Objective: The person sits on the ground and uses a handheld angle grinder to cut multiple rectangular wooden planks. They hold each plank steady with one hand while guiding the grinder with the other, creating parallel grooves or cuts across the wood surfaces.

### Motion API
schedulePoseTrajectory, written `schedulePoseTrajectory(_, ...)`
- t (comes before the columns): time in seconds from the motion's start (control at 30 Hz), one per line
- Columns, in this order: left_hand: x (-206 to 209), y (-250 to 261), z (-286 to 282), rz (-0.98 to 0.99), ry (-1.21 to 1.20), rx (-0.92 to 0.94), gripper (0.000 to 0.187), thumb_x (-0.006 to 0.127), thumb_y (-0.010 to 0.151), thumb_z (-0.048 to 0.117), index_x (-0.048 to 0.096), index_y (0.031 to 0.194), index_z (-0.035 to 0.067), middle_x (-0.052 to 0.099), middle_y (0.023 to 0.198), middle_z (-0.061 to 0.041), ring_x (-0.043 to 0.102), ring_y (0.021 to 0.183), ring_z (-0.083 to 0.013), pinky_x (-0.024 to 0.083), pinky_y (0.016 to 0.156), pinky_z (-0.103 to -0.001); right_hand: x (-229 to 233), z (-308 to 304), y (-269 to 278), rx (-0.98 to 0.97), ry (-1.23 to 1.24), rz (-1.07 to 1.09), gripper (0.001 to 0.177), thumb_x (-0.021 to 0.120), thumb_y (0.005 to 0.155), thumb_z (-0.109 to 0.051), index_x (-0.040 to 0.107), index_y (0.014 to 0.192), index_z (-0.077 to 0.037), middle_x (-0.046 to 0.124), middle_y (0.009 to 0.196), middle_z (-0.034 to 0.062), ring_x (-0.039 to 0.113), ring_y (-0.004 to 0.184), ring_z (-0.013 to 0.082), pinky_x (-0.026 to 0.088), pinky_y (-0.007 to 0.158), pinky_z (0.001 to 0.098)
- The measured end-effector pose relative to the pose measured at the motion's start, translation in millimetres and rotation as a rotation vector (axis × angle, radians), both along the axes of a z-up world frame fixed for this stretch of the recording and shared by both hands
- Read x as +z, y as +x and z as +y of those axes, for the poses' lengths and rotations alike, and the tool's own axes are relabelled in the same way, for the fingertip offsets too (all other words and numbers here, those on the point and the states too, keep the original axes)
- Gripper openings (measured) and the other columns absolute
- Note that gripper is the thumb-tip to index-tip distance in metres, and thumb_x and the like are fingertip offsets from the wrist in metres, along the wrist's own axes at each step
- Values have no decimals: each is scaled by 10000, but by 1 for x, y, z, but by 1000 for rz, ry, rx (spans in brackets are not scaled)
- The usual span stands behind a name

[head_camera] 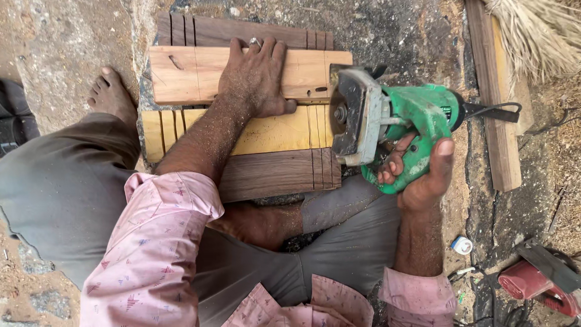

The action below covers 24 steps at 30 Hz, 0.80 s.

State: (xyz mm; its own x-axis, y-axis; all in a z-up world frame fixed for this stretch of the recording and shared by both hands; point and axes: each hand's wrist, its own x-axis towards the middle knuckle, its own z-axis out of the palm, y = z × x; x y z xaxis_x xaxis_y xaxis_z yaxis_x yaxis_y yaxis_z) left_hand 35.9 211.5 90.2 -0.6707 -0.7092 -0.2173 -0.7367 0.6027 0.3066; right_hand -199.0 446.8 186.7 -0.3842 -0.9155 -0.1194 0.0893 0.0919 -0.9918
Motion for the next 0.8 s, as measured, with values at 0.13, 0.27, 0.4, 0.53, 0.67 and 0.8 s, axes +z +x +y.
schedulePoseTrajectory(0.13, -3, 0, 1, 16, -33, 5, 1149, 759, 675, 724, 366, 1476, -1, 502, 1347, -205, 539, 1270, -347, 282, 1089, -662, -3, -4, 2, -30, -18, -15, 723, 504, 1059, -741, 587, 1017, -24, 515, 642, 74, 513, 495, 184, 498, 498, 350)
schedulePoseTrajectory(0.27, -5, -1, 0, 34, -78, 6, 1146, 763, 680, 716, 374, 1475, -11, 510, 1317, -215, 548, 1250, -354, 320, 1058, -653, -5, -5, 6, -40, -29, 50, 729, 499, 1061, -746, 584, 1012, -24, 507, 642, 74, 508, 501, 186, 495, 491, 351)
schedulePoseTrajectory(0.4, -5, -1, 0, -2, -26, 3, 1189, 780, 666, 726, 351, 1499, -5, 494, 1338, -207, 543, 1251, -353, 305, 1084, -656, -5, -6, 7, -49, -44, 34, 702, 492, 1070, -721, 584, 1032, -26, 505, 653, 78, 506, 511, 190, 495, 499, 355)
schedulePoseTrajectory(0.53, -5, -2, 1, 8, -57, 8, 1198, 791, 655, 722, 350, 1496, -8, 479, 1370, -214, 520, 1282, -359, 289, 1091, -654, -5, -8, 7, -70, -34, 55, 709, 468, 1071, -729, 582, 1042, -30, 498, 652, 74, 502, 513, 189, 493, 503, 352)
schedulePoseTrajectory(0.67, -7, 0, 1, 30, -39, 16, 1197, 798, 656, 705, 341, 1504, -5, 476, 1381, -214, 499, 1314, -362, 260, 1113, -658, -7, -8, 7, -68, -40, 64, 707, 472, 1075, -732, 575, 1032, -33, 492, 649, 75, 492, 508, 189, 482, 495, 354)
schedulePoseTrajectory(0.8, -8, -1, 2, 39, -64, 14, 1201, 803, 648, 692, 347, 1500, -22, 480, 1393, -230, 503, 1319, -361, 265, 1118, -656, -8, -9, 5, -58, -32, 40, 716, 486, 1054, -748, 577, 1035, -39, 498, 658, 72, 496, 517, 188, 491, 510, 360)
